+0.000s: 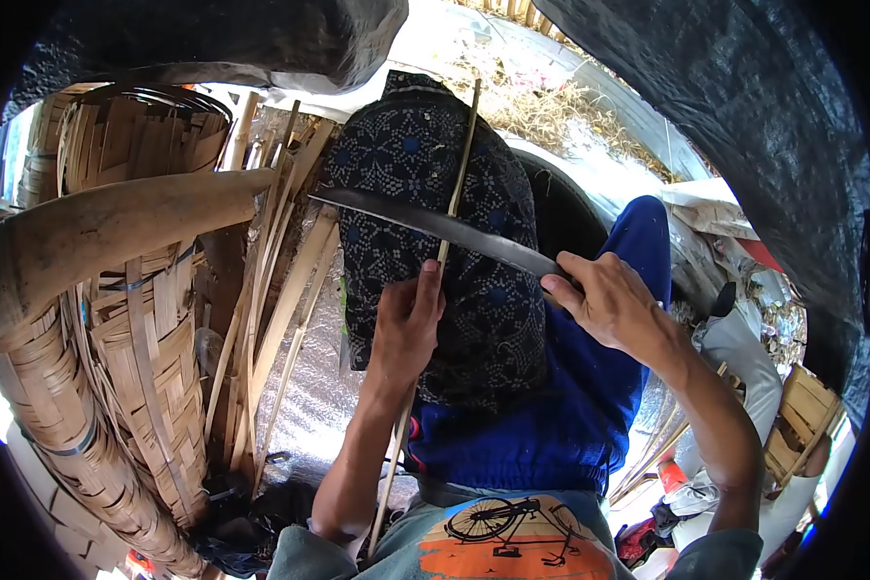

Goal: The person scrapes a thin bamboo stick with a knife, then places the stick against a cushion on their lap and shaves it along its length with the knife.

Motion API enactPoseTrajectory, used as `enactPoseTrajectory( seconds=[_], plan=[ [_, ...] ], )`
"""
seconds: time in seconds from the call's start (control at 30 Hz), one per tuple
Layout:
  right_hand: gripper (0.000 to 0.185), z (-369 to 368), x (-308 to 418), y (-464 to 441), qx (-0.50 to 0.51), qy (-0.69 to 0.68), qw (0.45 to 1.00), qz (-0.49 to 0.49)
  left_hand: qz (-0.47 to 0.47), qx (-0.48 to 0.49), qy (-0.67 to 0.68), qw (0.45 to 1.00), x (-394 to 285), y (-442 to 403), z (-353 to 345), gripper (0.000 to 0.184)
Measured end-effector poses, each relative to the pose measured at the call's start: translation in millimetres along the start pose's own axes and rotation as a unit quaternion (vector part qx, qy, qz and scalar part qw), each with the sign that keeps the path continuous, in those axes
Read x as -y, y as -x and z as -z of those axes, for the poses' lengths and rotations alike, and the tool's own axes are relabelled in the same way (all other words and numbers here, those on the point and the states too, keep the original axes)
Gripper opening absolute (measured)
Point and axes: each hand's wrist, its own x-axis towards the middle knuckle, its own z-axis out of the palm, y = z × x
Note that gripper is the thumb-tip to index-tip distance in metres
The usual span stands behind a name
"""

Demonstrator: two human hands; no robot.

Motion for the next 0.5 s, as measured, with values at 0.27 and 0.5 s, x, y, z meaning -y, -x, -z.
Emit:
enactPoseTrajectory(
  seconds=[0.27,0.5],
  plan=[
    [0.045,-17.1,3.7,3.6,-0.079,0.053,0.995,0.038,-0.034,-0.037,0.004,0.999,11.6,1.7,-8.5,0.059],
    [0.039,-29.8,-3.7,-17.6,-0.168,0.074,0.981,0.055,-0.040,-0.047,0.002,0.998,14.3,19.0,-22.7,0.057]
  ],
)
